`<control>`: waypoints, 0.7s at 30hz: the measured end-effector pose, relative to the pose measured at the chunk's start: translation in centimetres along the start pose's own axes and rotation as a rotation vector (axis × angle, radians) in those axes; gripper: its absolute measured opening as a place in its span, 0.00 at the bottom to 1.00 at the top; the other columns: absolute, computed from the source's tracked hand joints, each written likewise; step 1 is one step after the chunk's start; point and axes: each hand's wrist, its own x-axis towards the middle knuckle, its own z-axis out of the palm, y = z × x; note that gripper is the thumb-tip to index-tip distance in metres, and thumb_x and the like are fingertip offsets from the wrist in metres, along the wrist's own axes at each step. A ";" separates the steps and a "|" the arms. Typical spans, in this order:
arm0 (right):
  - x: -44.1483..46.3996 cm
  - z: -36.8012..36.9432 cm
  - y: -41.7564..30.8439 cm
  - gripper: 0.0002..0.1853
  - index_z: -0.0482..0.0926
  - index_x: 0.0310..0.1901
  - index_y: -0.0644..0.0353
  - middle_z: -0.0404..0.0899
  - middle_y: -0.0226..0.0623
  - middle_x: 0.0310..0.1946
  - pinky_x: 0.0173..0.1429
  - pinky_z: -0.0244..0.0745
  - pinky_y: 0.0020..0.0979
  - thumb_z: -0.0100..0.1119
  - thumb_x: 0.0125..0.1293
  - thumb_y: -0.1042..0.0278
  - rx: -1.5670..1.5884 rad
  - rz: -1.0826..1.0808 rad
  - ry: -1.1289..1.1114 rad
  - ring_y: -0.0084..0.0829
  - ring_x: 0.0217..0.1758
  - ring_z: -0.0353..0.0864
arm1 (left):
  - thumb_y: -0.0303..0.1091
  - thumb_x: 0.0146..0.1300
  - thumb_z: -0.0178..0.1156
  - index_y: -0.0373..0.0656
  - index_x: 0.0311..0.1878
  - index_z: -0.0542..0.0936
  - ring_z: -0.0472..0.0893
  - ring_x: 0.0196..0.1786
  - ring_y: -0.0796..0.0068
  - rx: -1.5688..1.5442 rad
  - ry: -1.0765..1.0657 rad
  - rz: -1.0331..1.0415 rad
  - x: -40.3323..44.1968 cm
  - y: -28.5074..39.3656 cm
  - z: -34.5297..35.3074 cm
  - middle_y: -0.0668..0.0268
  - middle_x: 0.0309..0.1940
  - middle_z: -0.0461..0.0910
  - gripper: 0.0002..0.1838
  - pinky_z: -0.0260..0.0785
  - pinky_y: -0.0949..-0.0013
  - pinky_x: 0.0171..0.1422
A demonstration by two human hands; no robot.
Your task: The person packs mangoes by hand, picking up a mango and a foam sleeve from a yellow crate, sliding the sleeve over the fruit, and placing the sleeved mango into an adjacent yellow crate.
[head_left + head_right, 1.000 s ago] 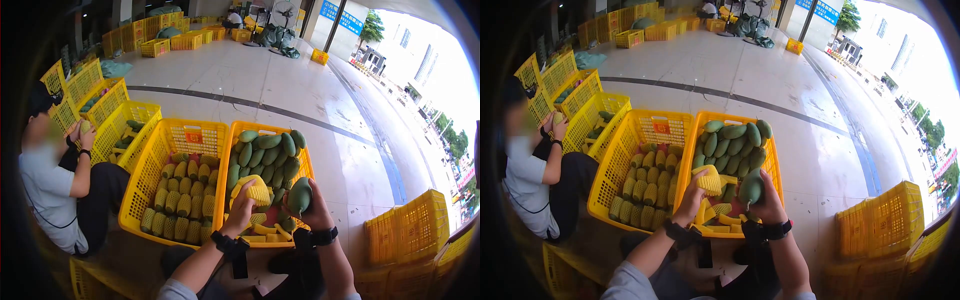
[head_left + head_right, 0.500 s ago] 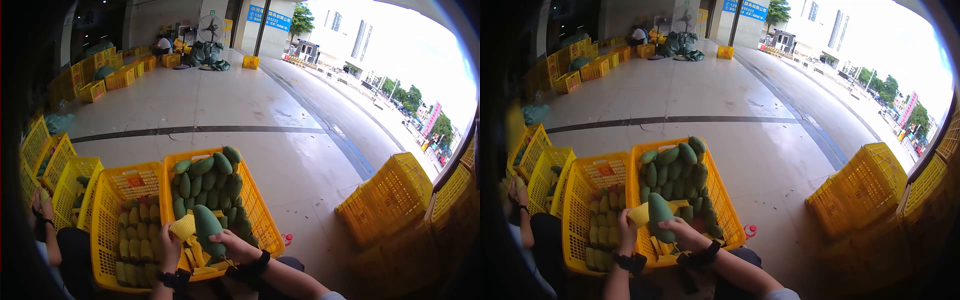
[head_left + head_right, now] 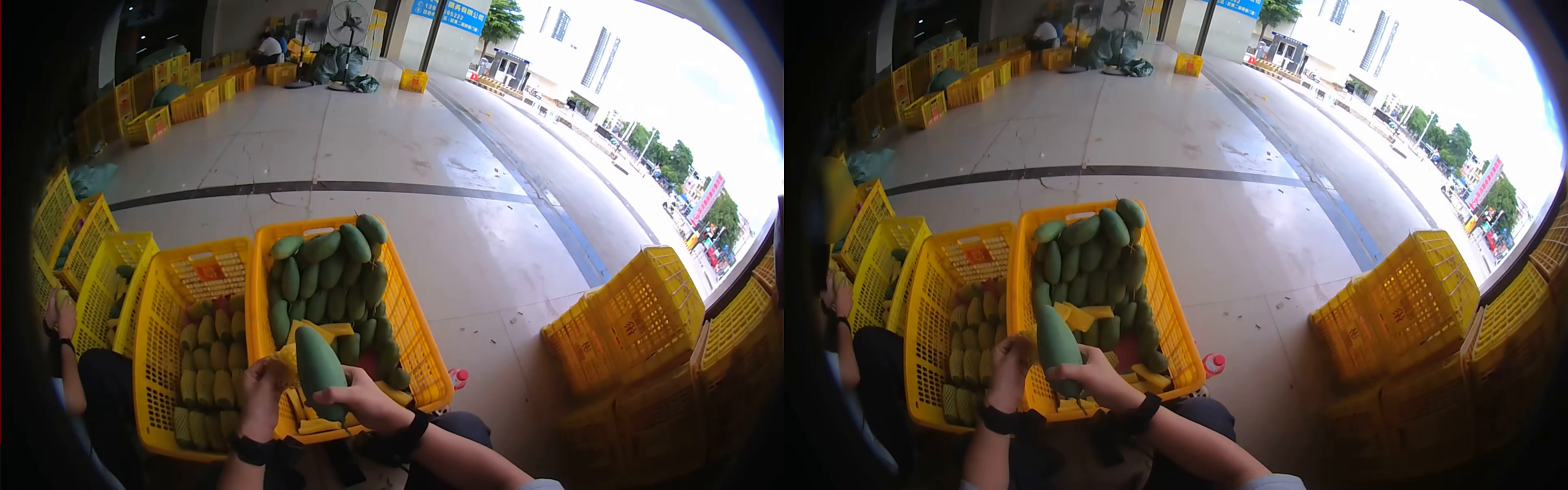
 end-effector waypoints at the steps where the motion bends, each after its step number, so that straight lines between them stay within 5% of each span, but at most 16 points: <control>1: 0.1 -0.2 0.1 0.22 0.69 0.44 0.71 0.74 0.36 0.36 0.41 0.71 0.22 0.60 0.48 0.66 0.106 -0.017 -0.012 0.22 0.36 0.74 | 0.35 0.63 0.49 0.37 0.45 0.72 0.76 0.39 0.73 -0.322 0.045 -0.148 0.1 0.1 0.0 0.65 0.41 0.75 0.13 0.68 0.73 0.44; 3: 0.1 -0.3 0.1 0.21 0.69 0.42 0.71 0.74 0.36 0.34 0.37 0.73 0.23 0.60 0.50 0.65 0.216 -0.029 -0.024 0.22 0.33 0.75 | 0.38 0.63 0.49 0.37 0.46 0.71 0.76 0.41 0.73 -0.400 0.019 -0.175 0.1 0.9 0.3 0.64 0.41 0.74 0.14 0.69 0.71 0.45; 6: 0.2 -0.2 0.2 0.22 0.68 0.44 0.69 0.73 0.35 0.37 0.45 0.69 0.24 0.60 0.50 0.67 0.282 0.041 -0.040 0.23 0.38 0.73 | 0.40 0.64 0.46 0.37 0.43 0.71 0.76 0.40 0.71 -0.425 0.032 -0.144 0.1 1.5 1.2 0.64 0.38 0.74 0.15 0.69 0.70 0.45; 8: 0.1 0.2 0.4 0.21 0.68 0.45 0.69 0.73 0.35 0.38 0.46 0.69 0.24 0.61 0.50 0.67 0.252 0.022 -0.028 0.23 0.39 0.73 | 0.38 0.63 0.47 0.37 0.40 0.72 0.75 0.37 0.74 0.079 0.180 0.129 -0.1 1.5 1.9 0.66 0.35 0.73 0.13 0.68 0.73 0.42; 9: 0.1 0.4 0.6 0.21 0.68 0.45 0.68 0.72 0.35 0.39 0.47 0.68 0.24 0.61 0.50 0.68 0.223 0.001 -0.018 0.23 0.40 0.73 | 0.35 0.61 0.49 0.36 0.36 0.72 0.72 0.33 0.81 0.054 0.258 0.088 0.6 1.0 1.7 0.68 0.30 0.72 0.11 0.65 0.76 0.36; 14: -1.0 0.9 -0.8 0.25 0.66 0.48 0.68 0.71 0.35 0.39 0.44 0.73 0.26 0.61 0.49 0.68 0.246 0.052 -0.192 0.26 0.40 0.74 | 0.32 0.58 0.53 0.35 0.27 0.72 0.63 0.20 0.88 0.644 0.134 0.306 0.6 0.6 1.4 0.75 0.17 0.67 0.10 0.55 0.79 0.23; 18: -1.3 1.0 -0.9 0.26 0.67 0.50 0.63 0.71 0.34 0.38 0.34 0.75 0.25 0.61 0.48 0.67 0.176 0.128 -0.149 0.24 0.39 0.73 | 0.33 0.57 0.55 0.34 0.30 0.75 0.63 0.21 0.90 0.435 -0.055 0.209 -0.3 0.3 2.2 0.74 0.16 0.67 0.10 0.55 0.80 0.24; 21: -1.1 0.2 -1.3 0.27 0.68 0.48 0.64 0.71 0.30 0.34 0.32 0.74 0.23 0.64 0.44 0.66 -0.016 0.133 -0.105 0.22 0.38 0.72 | 0.35 0.57 0.56 0.34 0.32 0.76 0.67 0.22 0.88 0.550 -0.051 0.274 -0.3 0.6 1.8 0.73 0.17 0.70 0.11 0.59 0.81 0.26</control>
